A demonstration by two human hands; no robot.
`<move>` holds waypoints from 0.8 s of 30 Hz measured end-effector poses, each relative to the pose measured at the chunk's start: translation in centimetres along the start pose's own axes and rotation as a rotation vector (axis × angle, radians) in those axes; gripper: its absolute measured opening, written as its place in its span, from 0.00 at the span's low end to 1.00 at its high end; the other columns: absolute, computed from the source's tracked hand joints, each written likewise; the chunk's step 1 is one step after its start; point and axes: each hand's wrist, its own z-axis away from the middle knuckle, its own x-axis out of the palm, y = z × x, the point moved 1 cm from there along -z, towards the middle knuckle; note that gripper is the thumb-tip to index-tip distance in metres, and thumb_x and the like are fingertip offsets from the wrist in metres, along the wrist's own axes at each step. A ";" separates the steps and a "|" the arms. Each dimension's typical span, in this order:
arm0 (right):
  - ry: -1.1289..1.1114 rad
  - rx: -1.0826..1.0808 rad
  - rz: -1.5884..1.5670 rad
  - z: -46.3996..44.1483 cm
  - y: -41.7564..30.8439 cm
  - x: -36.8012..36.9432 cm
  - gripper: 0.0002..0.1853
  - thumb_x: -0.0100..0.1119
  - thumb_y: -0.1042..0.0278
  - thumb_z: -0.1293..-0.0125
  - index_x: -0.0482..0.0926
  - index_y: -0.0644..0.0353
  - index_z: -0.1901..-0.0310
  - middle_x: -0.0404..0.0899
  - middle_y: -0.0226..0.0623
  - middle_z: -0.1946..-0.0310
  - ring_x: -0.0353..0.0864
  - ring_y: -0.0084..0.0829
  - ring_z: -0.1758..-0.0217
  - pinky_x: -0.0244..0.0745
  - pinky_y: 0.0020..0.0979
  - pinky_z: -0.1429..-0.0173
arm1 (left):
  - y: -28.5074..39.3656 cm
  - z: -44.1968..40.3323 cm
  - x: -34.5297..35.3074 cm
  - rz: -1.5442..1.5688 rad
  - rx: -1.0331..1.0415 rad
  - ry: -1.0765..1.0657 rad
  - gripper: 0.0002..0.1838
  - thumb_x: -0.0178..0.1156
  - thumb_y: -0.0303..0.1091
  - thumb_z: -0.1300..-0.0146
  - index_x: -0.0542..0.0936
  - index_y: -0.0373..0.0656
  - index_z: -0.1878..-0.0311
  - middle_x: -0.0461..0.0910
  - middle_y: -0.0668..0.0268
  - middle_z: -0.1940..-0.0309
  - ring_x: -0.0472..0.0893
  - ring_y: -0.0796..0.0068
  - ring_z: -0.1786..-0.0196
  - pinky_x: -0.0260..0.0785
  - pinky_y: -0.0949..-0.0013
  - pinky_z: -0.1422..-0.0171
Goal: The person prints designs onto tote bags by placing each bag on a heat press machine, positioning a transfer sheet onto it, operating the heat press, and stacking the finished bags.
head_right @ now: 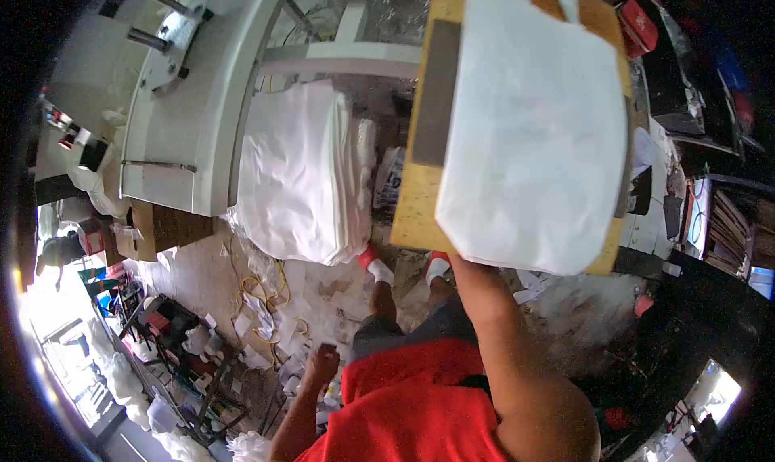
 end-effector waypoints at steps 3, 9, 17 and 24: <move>-0.049 0.070 -0.001 -4.6 -2.1 3.7 0.24 0.72 0.59 0.42 0.81 0.55 0.44 0.81 0.50 0.50 0.77 0.55 0.41 0.69 0.57 0.39 | -4.6 5.0 -0.5 -0.011 -0.081 -0.007 0.15 0.65 0.37 0.39 0.81 0.42 0.51 0.86 0.49 0.60 0.87 0.50 0.59 0.80 0.51 0.52; -0.124 0.156 0.007 -7.3 -3.3 5.5 0.23 0.73 0.61 0.43 0.81 0.55 0.45 0.81 0.49 0.50 0.76 0.54 0.40 0.69 0.57 0.40 | -11.9 7.9 -1.5 0.144 -0.248 -0.125 0.15 0.66 0.36 0.40 0.83 0.41 0.52 0.87 0.50 0.62 0.88 0.52 0.58 0.80 0.53 0.51; -0.125 0.039 -0.286 -6.6 -0.4 1.5 0.08 0.64 0.72 0.42 0.84 0.56 0.59 0.82 0.43 0.53 0.77 0.54 0.45 0.68 0.55 0.42 | -1.9 -3.2 -6.6 0.208 -0.201 -0.154 0.18 0.65 0.33 0.38 0.81 0.40 0.46 0.87 0.54 0.58 0.88 0.58 0.58 0.81 0.59 0.51; -0.036 -0.103 -0.178 -7.3 0.2 4.3 0.11 0.66 0.69 0.40 0.84 0.57 0.56 0.85 0.49 0.54 0.79 0.51 0.43 0.71 0.48 0.36 | 6.8 -8.4 -5.5 0.337 -0.060 -0.188 0.19 0.65 0.31 0.35 0.78 0.37 0.43 0.85 0.57 0.54 0.87 0.63 0.53 0.80 0.62 0.48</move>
